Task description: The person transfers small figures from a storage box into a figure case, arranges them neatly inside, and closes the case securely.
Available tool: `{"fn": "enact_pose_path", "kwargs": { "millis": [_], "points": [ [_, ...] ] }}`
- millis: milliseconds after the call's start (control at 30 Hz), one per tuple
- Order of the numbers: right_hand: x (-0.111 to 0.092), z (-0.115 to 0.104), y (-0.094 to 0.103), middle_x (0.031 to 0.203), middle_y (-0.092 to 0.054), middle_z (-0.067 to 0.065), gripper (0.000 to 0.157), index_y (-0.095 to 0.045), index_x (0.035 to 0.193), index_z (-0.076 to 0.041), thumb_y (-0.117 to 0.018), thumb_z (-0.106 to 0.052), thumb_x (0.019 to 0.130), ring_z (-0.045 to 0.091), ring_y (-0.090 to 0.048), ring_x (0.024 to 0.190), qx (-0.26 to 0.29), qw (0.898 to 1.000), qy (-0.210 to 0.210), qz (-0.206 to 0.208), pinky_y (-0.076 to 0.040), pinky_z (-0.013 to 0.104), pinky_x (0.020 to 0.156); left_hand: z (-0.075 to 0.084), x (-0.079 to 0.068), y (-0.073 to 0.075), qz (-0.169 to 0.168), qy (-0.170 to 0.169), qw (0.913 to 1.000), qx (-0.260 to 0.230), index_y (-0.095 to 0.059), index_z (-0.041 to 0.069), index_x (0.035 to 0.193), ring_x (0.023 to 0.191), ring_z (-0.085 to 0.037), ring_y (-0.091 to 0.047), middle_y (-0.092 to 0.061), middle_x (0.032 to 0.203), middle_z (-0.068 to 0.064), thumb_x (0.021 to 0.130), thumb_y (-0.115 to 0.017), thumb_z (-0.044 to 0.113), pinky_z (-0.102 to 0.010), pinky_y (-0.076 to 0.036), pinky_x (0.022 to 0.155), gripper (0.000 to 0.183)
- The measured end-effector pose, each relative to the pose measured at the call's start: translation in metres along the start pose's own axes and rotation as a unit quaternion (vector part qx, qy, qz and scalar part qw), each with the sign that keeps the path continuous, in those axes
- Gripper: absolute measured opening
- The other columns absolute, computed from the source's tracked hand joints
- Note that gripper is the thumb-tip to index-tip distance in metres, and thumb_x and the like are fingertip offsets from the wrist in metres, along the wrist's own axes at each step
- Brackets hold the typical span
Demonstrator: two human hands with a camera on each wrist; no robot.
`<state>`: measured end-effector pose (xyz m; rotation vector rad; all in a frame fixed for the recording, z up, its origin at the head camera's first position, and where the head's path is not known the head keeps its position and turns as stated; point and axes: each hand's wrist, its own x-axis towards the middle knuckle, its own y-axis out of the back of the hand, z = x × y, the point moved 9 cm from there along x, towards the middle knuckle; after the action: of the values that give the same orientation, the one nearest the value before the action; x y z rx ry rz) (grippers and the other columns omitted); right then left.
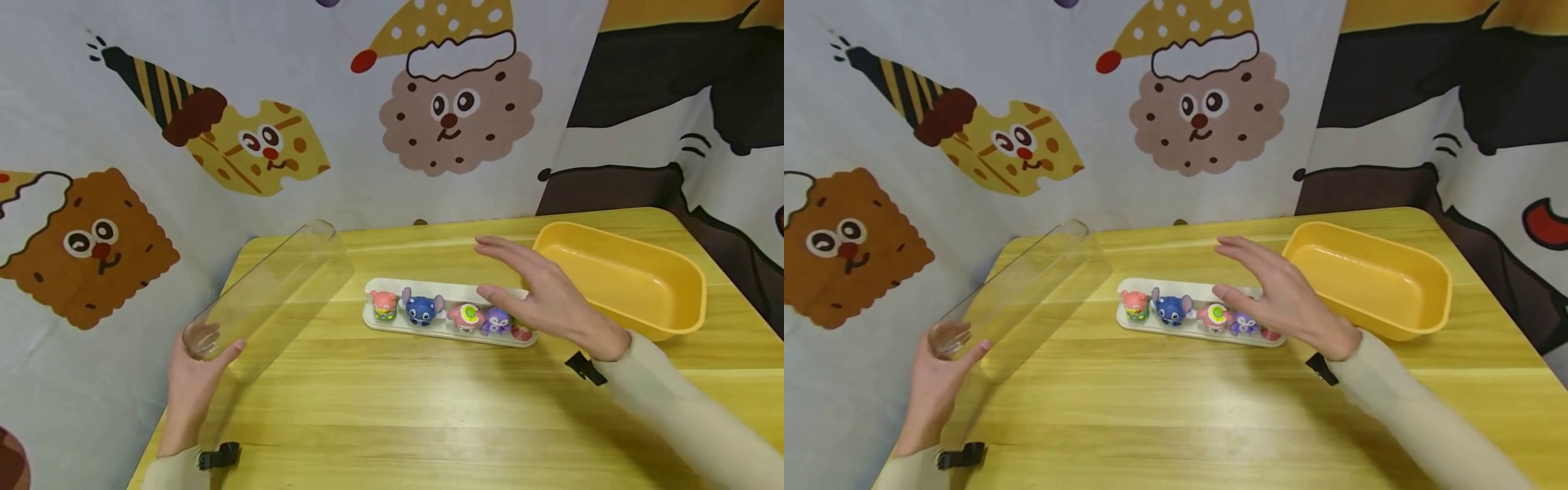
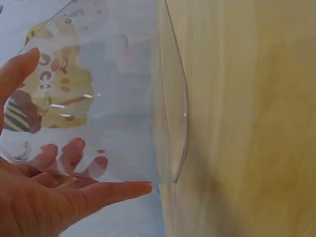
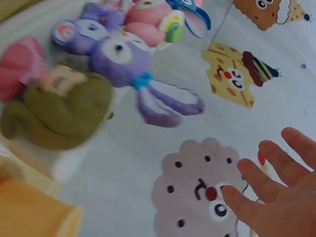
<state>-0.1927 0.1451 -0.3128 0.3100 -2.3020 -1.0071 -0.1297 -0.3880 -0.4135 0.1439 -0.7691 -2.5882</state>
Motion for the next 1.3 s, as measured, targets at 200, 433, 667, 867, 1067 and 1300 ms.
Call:
{"fn": "enact_pose_path", "kwargs": {
  "millis": [200, 433, 667, 867, 1067, 1300],
  "points": [
    [0.018, -0.019, 0.004, 0.156, -0.051, 0.008, 0.062, -0.056, 0.15, -0.011, -0.074, -0.034, 0.095, 0.035, -0.047, 0.142, -0.044, 0.998, 0.044, -0.027, -0.038, 0.065, 0.113, 0.004, 0.002, 0.003, 0.01, -0.02, 0.9996, -0.018, -0.047, 0.02, 0.147, 0.123, -0.011, -0.05, -0.055, 0.14, 0.005, 0.091, -0.083, 0.031, -0.016, -0.037, 0.088, 0.068],
    [0.035, -0.033, 0.014, 0.159, -0.047, 0.009, 0.066, -0.052, 0.152, -0.011, -0.073, -0.037, 0.096, 0.035, -0.045, 0.143, -0.064, 0.995, 0.058, -0.054, -0.038, 0.063, 0.114, 0.025, 0.003, 0.007, 0.001, -0.055, 0.9951, -0.082, -0.05, 0.017, 0.145, 0.119, -0.005, -0.053, -0.059, 0.136, 0.006, 0.091, -0.083, 0.014, -0.013, -0.041, 0.084, 0.064],
    [0.048, -0.039, 0.021, 0.161, -0.044, 0.005, 0.072, -0.046, 0.157, -0.017, -0.076, -0.038, 0.095, 0.032, -0.044, 0.145, -0.033, 0.997, 0.041, -0.048, -0.039, 0.062, 0.115, 0.069, 0.002, 0.015, -0.022, -0.127, 0.9641, -0.232, -0.051, 0.005, 0.144, 0.124, -0.017, -0.056, -0.062, 0.133, -0.005, 0.088, -0.071, -0.016, -0.013, -0.052, 0.087, 0.063],
    [0.054, -0.038, 0.024, 0.166, -0.036, 0.004, 0.082, -0.035, 0.163, -0.024, -0.076, -0.041, 0.094, 0.033, -0.038, 0.149, -0.005, 0.999, 0.003, -0.049, -0.034, 0.065, 0.117, 0.107, -0.001, 0.016, -0.078, -0.179, 0.9306, -0.31, -0.05, 0.002, 0.146, 0.127, -0.019, -0.058, -0.064, 0.135, -0.008, 0.088, -0.063, -0.023, -0.02, -0.058, 0.087, 0.065],
    [0.056, -0.037, 0.028, 0.167, -0.033, -0.001, 0.087, -0.029, 0.165, -0.028, -0.077, -0.042, 0.094, 0.034, -0.04, 0.147, 0.022, 0.999, -0.02, -0.042, -0.035, 0.065, 0.115, 0.142, -0.007, -0.003, -0.164, -0.223, 0.8991, -0.339, -0.043, 0.001, 0.151, 0.134, -0.022, -0.054, -0.059, 0.145, -0.01, 0.09, -0.058, -0.026, -0.028, -0.056, 0.1, 0.069],
    [0.057, -0.037, 0.033, 0.169, -0.029, 0.0, 0.099, -0.02, 0.167, -0.028, -0.082, -0.04, 0.09, 0.033, -0.039, 0.148, 0.06, 0.998, -0.017, -0.026, -0.036, 0.06, 0.118, 0.18, -0.02, -0.019, -0.209, -0.263, 0.8696, -0.362, -0.043, -0.001, 0.151, 0.137, -0.026, -0.052, -0.056, 0.146, -0.013, 0.086, -0.063, -0.027, -0.032, -0.056, 0.101, 0.073]
  ]
}}
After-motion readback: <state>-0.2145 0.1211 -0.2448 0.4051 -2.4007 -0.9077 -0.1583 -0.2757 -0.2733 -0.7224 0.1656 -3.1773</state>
